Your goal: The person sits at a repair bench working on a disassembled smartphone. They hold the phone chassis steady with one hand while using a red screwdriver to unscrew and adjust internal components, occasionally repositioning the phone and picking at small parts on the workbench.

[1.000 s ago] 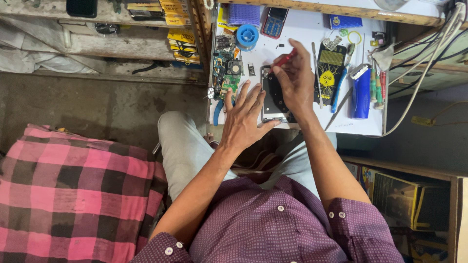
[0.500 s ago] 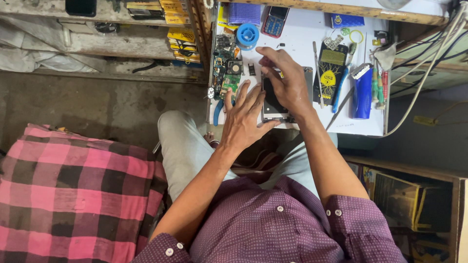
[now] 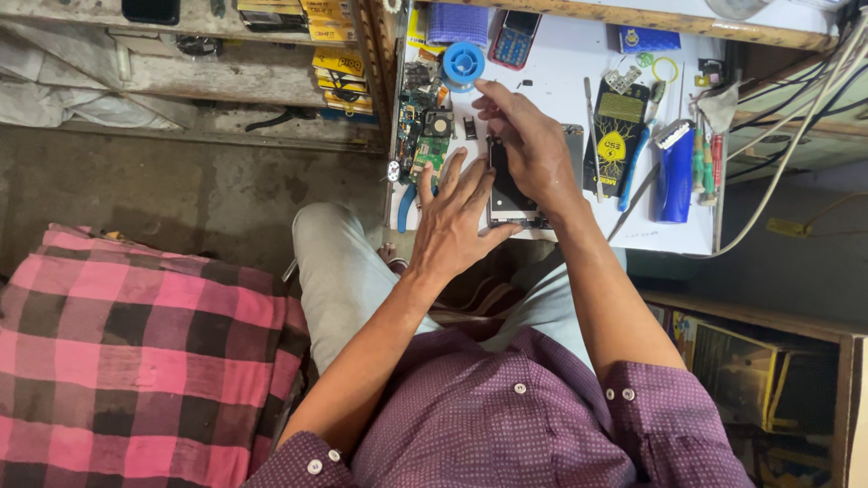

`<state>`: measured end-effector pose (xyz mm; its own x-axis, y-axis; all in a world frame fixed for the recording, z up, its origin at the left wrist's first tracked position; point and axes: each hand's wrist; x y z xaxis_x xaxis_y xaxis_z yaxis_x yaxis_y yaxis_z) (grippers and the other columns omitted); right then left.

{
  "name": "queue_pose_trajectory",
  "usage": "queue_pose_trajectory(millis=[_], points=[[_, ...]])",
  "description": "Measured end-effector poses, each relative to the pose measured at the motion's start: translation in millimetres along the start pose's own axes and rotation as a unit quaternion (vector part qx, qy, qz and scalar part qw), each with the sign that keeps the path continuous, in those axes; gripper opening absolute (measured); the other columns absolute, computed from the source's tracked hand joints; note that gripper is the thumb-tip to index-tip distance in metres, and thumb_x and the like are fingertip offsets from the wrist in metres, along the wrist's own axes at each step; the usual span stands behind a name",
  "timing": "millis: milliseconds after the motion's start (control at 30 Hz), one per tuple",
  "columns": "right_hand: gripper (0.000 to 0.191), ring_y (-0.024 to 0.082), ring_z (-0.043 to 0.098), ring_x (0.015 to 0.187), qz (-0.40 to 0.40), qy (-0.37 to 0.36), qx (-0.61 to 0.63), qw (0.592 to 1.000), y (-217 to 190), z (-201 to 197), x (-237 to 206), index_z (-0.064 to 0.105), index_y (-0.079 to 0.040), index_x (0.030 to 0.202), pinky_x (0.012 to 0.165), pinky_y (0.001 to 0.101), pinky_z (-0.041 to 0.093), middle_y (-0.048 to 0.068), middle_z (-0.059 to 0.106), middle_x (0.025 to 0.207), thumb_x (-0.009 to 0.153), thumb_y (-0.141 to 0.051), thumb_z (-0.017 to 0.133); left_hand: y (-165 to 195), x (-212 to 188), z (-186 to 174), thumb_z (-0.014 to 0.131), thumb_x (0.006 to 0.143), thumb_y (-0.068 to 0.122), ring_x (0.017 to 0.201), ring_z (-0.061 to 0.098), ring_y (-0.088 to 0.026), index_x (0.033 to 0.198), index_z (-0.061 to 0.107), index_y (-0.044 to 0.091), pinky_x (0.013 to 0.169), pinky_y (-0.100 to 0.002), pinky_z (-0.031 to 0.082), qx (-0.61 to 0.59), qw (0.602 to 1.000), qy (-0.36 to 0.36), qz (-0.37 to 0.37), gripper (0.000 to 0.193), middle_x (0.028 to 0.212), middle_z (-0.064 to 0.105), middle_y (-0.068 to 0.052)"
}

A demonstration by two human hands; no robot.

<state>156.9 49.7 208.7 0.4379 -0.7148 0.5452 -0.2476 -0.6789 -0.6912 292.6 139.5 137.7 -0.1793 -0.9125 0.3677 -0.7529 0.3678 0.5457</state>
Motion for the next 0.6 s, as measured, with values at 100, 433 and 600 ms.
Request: queue_pose_trajectory(millis=[100,433,600], points=[[0.047,0.028,0.066,0.094,0.002,0.004,-0.075,0.997,1.4,0.2,0.0,0.060,-0.010,0.137,0.083,0.0382,0.055,0.014,0.066,0.112,0.096,0.007,0.073,-0.9,-1.0,-0.7,0.078,0.082,0.058,0.148,0.035,-0.035,0.133,0.063,-0.004,0.119,-0.065,0.021,0.000,1.000,-0.007,-0.003,0.081,0.147,0.054,-0.015],[0.051,0.030,0.069,0.101,0.021,-0.036,-0.068,0.997,7.4,-3.6,-3.3,0.057,-0.011,0.144,0.089,0.0392,0.057,0.014,0.067,0.113,0.099,0.010,0.068,-1.4,-2.2,-1.5,0.077,0.083,0.058,0.149,0.035,-0.035,0.135,0.063,-0.003,0.120,-0.064,0.019,-0.001,1.000,-0.012,-0.006,0.082,0.149,0.053,-0.015],[0.050,0.028,0.071,0.098,0.072,-0.009,-0.065,0.995,13.1,0.6,-9.8,0.056,-0.011,0.144,0.085,0.0364,0.058,0.016,0.067,0.105,0.100,0.007,0.068,-0.6,-2.2,-2.7,0.077,0.083,0.058,0.149,0.034,-0.034,0.135,0.063,-0.003,0.120,-0.064,0.018,0.004,1.000,-0.009,-0.003,0.081,0.150,0.053,-0.015]])
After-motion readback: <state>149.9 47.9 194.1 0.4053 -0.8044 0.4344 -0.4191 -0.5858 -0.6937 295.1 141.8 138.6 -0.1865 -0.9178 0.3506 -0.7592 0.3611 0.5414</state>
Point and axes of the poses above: each hand's wrist, its own x-axis towards the middle knuckle, its own z-axis out of the palm, y = z × x
